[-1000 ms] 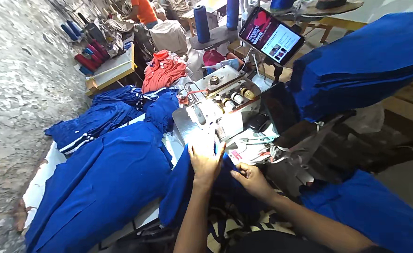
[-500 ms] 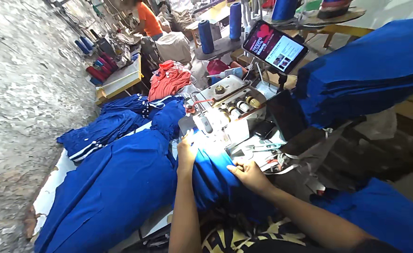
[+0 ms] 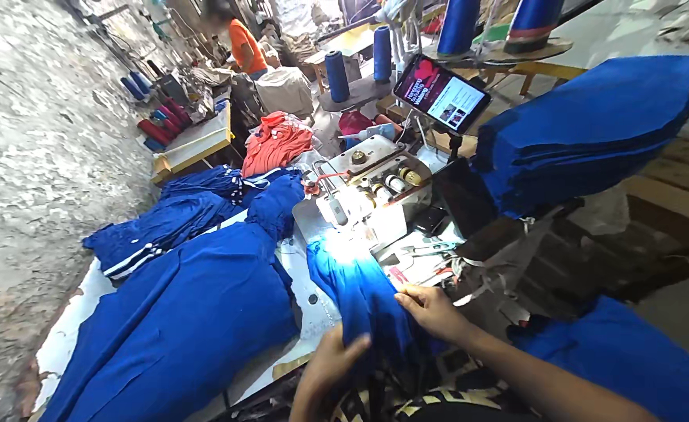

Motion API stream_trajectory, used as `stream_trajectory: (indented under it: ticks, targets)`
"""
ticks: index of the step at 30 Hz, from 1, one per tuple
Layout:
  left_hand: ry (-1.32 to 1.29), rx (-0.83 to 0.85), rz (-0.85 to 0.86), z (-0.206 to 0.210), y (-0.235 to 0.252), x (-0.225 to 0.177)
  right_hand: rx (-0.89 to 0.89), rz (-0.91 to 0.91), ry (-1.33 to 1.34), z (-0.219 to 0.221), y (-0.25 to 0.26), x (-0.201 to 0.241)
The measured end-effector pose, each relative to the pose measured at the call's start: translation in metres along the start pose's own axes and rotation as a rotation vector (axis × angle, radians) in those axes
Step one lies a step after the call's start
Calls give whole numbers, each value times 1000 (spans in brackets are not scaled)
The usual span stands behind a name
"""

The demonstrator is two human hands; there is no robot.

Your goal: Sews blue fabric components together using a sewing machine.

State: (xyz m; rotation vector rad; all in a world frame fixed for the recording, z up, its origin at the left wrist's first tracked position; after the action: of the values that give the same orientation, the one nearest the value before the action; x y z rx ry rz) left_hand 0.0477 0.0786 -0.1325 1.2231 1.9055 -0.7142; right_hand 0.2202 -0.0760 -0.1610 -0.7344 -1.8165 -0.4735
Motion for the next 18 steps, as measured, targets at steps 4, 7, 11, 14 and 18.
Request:
stream_trajectory:
  ticks: [4,7,11,14,18]
  targets:
    - [600,-258,79,-91,-51,-4,68,27,-22,-4,3,1]
    - [1004,-558,63,-123,-37,-54,131,-2,80,8,0,8]
    - [777,-307,325,-43,31,-76,73,72,86,16,0,-15]
    - [652,-260,260,-11,68,-67,47,103,78,5,0,-12]
    - [686,-369,302,-11,101,-50,103,97,84,4,19,-2]
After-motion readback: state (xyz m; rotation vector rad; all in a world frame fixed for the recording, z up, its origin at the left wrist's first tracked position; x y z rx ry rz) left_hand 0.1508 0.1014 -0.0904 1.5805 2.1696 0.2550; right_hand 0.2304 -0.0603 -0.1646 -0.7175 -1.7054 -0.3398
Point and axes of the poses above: each hand's wrist, its own y-axis towards the middle knuckle, its own z-axis out of the palm, x = y × z, the point moved 3 cm from there along y, towards the middle knuckle, and after that the axes turned 11 degrees about z, right-handed, at the moved point
